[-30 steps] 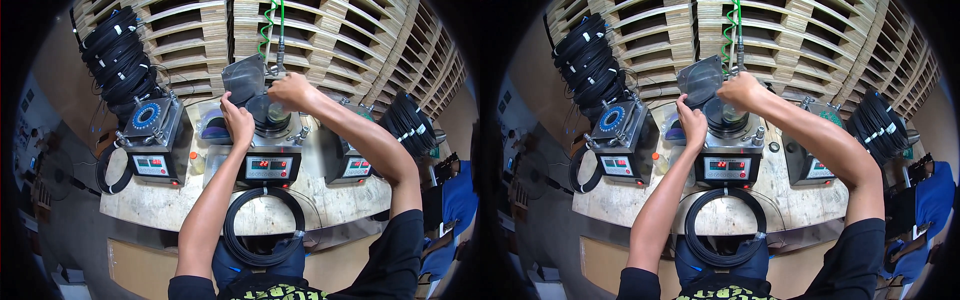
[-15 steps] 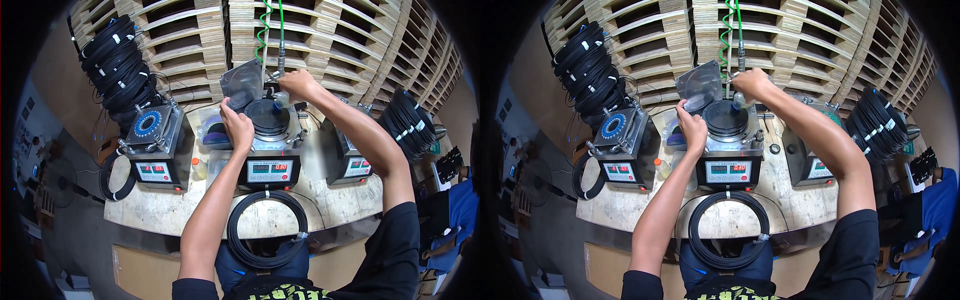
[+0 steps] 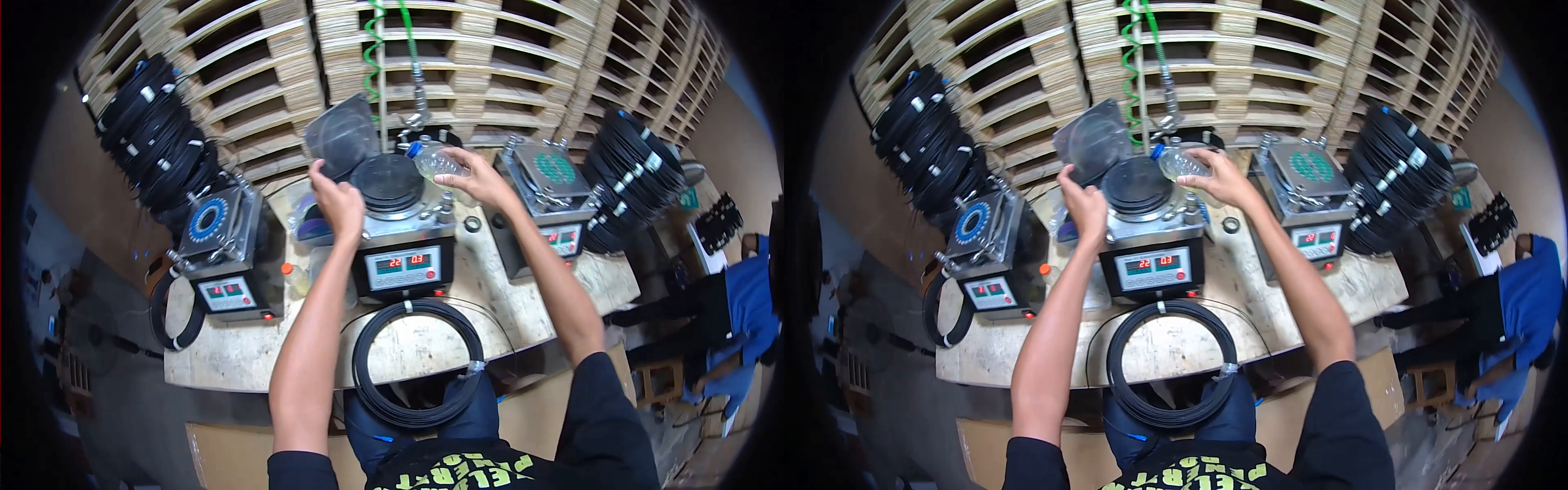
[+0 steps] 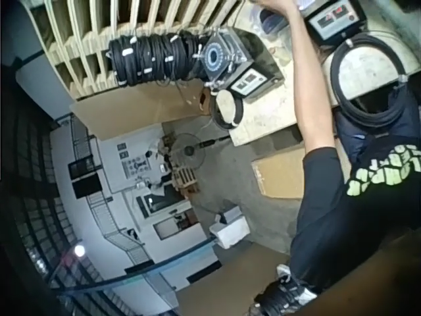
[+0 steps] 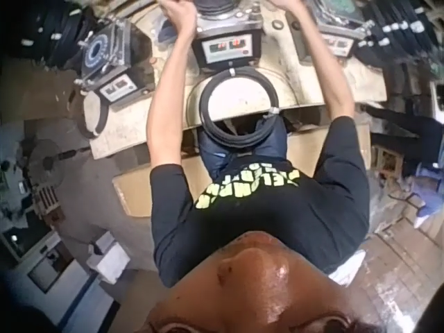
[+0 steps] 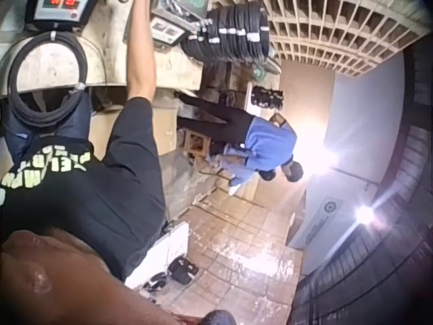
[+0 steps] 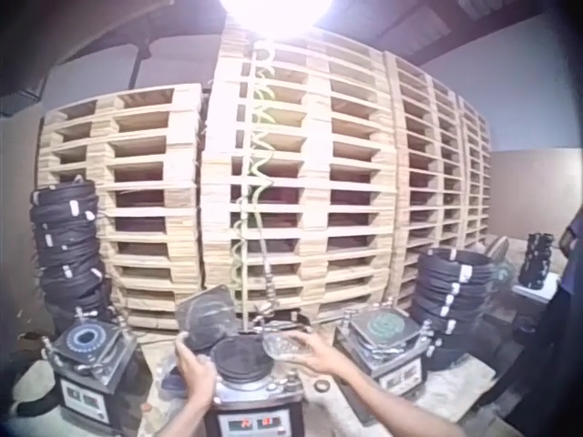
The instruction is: The recorder is winding and securing industrial cables using a specialized automatic winding and binding machine.
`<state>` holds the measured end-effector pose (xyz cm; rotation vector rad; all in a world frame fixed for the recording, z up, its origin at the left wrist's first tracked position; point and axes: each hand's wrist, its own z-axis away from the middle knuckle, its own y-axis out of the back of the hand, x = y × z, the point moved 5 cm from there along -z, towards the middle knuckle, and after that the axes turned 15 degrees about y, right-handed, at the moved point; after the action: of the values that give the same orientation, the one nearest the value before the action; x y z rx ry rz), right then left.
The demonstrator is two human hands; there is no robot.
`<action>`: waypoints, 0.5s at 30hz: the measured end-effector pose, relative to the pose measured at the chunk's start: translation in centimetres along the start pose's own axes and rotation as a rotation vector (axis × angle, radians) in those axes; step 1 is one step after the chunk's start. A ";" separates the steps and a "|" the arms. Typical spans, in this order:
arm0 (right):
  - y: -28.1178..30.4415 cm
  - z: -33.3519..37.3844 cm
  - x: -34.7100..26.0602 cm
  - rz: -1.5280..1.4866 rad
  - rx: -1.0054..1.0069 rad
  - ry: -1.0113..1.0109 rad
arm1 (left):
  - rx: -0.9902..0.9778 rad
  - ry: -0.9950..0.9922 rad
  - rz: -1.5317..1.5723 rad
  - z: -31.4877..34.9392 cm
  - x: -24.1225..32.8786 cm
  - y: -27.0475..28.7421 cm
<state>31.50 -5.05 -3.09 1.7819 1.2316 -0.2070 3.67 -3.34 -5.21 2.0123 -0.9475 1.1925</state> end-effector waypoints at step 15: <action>-5.7 22.2 9.4 -0.037 0.459 -0.316 | -0.002 0.124 -0.061 -0.9 -1.2 0.0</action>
<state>39.04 -15.41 -24.25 2.0119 1.0406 -0.8156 2.83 -2.28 -5.91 1.9273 -0.8204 1.2657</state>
